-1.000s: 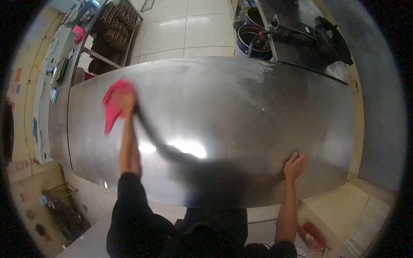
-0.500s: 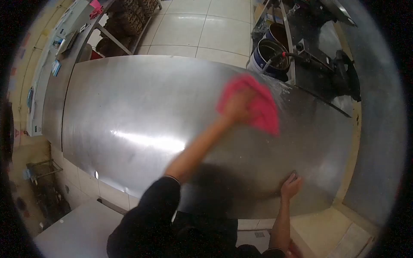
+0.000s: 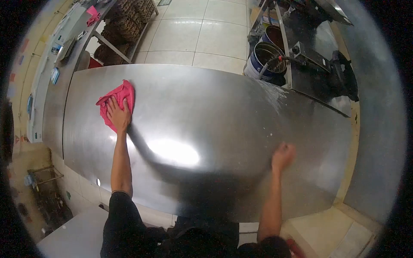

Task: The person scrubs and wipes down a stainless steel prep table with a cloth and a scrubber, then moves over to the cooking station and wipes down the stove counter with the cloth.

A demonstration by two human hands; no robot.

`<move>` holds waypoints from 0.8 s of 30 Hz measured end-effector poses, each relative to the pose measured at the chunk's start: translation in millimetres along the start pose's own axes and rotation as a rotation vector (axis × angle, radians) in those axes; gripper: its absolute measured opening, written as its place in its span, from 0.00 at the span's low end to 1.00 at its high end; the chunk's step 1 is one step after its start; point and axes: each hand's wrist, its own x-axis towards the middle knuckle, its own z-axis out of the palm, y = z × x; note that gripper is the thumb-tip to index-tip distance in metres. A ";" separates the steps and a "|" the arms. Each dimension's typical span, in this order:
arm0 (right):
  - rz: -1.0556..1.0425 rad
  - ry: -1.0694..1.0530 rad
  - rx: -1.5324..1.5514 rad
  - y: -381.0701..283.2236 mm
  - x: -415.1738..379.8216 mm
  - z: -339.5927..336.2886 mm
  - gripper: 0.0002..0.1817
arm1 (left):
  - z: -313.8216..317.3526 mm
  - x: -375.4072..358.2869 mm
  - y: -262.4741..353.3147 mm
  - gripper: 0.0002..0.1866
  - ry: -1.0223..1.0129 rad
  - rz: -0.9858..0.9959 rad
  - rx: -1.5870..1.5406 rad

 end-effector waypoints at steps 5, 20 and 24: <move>-0.378 0.009 0.116 -288.3 51.6 63.2 0.13 | -2.1 0.8 3.4 0.42 0.031 -0.014 0.016; -0.982 -0.223 0.348 -521.4 -49.7 123.9 0.12 | -3.4 25.7 -28.6 0.43 0.035 0.056 0.016; -0.807 -0.251 0.260 -528.5 -0.3 131.1 0.12 | -4.4 24.8 -34.8 0.44 0.030 0.063 -0.013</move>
